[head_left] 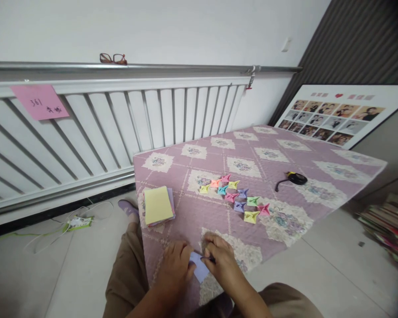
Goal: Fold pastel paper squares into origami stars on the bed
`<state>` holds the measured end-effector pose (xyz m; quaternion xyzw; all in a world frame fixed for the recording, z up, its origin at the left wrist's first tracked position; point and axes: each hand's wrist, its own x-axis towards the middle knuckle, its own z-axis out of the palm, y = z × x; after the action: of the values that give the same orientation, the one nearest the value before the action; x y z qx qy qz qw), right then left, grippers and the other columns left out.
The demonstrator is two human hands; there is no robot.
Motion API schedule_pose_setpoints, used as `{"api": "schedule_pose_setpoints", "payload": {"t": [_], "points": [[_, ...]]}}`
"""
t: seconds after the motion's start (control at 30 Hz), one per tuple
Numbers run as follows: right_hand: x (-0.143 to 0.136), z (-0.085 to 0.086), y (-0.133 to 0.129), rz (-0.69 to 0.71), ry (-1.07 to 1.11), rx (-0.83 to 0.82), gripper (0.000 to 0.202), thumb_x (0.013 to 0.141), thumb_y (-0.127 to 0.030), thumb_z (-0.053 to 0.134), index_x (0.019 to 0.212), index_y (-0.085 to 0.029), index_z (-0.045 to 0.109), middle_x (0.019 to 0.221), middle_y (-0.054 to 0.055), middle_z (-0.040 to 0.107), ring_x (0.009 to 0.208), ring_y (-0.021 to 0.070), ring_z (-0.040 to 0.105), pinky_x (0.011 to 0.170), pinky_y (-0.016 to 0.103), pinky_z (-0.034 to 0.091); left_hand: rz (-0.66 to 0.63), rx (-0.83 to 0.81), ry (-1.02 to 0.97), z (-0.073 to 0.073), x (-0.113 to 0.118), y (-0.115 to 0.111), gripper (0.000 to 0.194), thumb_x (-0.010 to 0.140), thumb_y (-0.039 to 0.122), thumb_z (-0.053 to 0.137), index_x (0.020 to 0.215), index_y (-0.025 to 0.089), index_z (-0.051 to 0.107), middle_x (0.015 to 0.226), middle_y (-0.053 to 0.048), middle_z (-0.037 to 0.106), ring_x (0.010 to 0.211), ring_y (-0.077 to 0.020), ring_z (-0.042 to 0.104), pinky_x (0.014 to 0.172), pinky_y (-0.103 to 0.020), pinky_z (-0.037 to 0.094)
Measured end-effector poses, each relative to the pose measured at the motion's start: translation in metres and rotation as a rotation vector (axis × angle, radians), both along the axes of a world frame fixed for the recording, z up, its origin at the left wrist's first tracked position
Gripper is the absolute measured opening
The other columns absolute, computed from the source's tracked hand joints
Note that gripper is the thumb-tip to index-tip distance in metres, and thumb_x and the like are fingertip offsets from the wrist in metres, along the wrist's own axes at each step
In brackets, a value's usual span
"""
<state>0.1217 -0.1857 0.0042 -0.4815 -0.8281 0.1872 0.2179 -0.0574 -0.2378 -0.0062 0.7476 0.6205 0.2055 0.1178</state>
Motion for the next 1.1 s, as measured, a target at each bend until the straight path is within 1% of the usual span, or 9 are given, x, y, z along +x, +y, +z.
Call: {"api": "schedule_pose_setpoints", "payload": {"t": [0.07, 0.2, 0.33, 0.47, 0.57, 0.73, 0.93, 1.0, 1.1], "points": [[0.002, -0.003, -0.002, 0.011, 0.011, 0.045, 0.020, 0.066, -0.008, 0.067, 0.071, -0.023, 0.054, 0.110, 0.004, 0.063, 0.108, 0.0254, 0.056, 0.090, 0.042, 0.040, -0.031, 0.016, 0.011, 0.005, -0.005, 0.004, 0.029, 0.083, 0.017, 0.061, 0.110, 0.024, 0.056, 0.116, -0.005, 0.054, 0.108, -0.0253, 0.048, 0.094, -0.043, 0.038], [0.004, -0.010, -0.004, 0.014, 0.036, 0.133, 0.021, 0.067, -0.008, 0.068, 0.071, -0.023, 0.054, 0.109, 0.005, 0.064, 0.106, 0.0259, 0.058, 0.089, 0.043, 0.043, -0.144, 0.000, 0.027, 0.012, -0.011, 0.009, 0.022, 0.082, 0.021, 0.064, 0.103, 0.025, 0.060, 0.107, -0.002, 0.058, 0.101, -0.0235, 0.051, 0.089, -0.040, 0.040], [0.005, -0.015, -0.005, 0.009, 0.070, 0.211, 0.020, 0.070, -0.010, 0.068, 0.080, -0.024, 0.058, 0.111, 0.006, 0.064, 0.107, 0.0263, 0.058, 0.091, 0.044, 0.044, -0.156, 0.053, 0.039, 0.007, -0.012, 0.009, 0.022, 0.082, 0.021, 0.065, 0.103, 0.024, 0.060, 0.105, -0.003, 0.059, 0.098, -0.0239, 0.052, 0.087, -0.041, 0.040], [0.006, -0.018, -0.007, 0.015, 0.079, 0.255, 0.025, 0.073, -0.011, 0.067, 0.093, -0.025, 0.062, 0.113, 0.007, 0.064, 0.108, 0.0263, 0.058, 0.092, 0.044, 0.045, -0.155, 0.109, 0.030, 0.000, -0.011, 0.007, 0.020, 0.080, 0.017, 0.065, 0.099, 0.023, 0.060, 0.102, -0.002, 0.060, 0.094, -0.0230, 0.052, 0.085, -0.040, 0.040], [0.006, -0.019, -0.007, 0.022, 0.066, 0.246, 0.025, 0.074, -0.012, 0.066, 0.095, -0.025, 0.063, 0.113, 0.008, 0.063, 0.108, 0.0266, 0.058, 0.093, 0.045, 0.045, -0.152, 0.132, 0.016, -0.003, -0.011, 0.007, 0.018, 0.080, 0.016, 0.065, 0.096, 0.023, 0.060, 0.101, -0.002, 0.059, 0.093, -0.0225, 0.052, 0.084, -0.039, 0.040], [0.005, -0.016, -0.007, 0.018, 0.034, 0.208, 0.030, 0.076, -0.016, 0.065, 0.105, -0.026, 0.064, 0.117, 0.009, 0.062, 0.110, 0.0274, 0.057, 0.093, 0.047, 0.044, -0.168, 0.148, 0.009, -0.004, -0.011, 0.007, 0.014, 0.082, 0.017, 0.063, 0.095, 0.022, 0.061, 0.101, -0.003, 0.059, 0.093, -0.0221, 0.052, 0.084, -0.038, 0.041], [0.003, -0.011, -0.007, -0.001, 0.039, 0.151, 0.027, 0.076, -0.018, 0.065, 0.103, -0.024, 0.065, 0.118, 0.010, 0.061, 0.114, 0.0281, 0.055, 0.096, 0.046, 0.043, -0.164, 0.097, 0.012, -0.006, -0.012, 0.006, 0.011, 0.083, 0.018, 0.063, 0.092, 0.023, 0.060, 0.101, -0.002, 0.059, 0.095, -0.0222, 0.052, 0.085, -0.039, 0.040], [0.003, -0.010, -0.007, -0.007, 0.033, 0.132, 0.023, 0.077, -0.018, 0.064, 0.099, -0.025, 0.065, 0.118, 0.009, 0.061, 0.114, 0.0279, 0.055, 0.096, 0.046, 0.043, -0.167, 0.091, 0.018, -0.007, -0.012, 0.006, 0.010, 0.083, 0.018, 0.063, 0.092, 0.023, 0.060, 0.101, -0.002, 0.059, 0.095, -0.0223, 0.052, 0.085, -0.039, 0.040], [0.003, -0.010, -0.007, -0.011, 0.026, 0.113, 0.020, 0.077, -0.019, 0.064, 0.096, -0.025, 0.066, 0.118, 0.008, 0.061, 0.114, 0.0277, 0.054, 0.096, 0.046, 0.042, -0.169, 0.081, 0.027, -0.006, -0.011, 0.005, 0.014, 0.084, 0.018, 0.062, 0.097, 0.023, 0.060, 0.102, -0.002, 0.059, 0.096, -0.0226, 0.052, 0.087, -0.039, 0.041]]}}
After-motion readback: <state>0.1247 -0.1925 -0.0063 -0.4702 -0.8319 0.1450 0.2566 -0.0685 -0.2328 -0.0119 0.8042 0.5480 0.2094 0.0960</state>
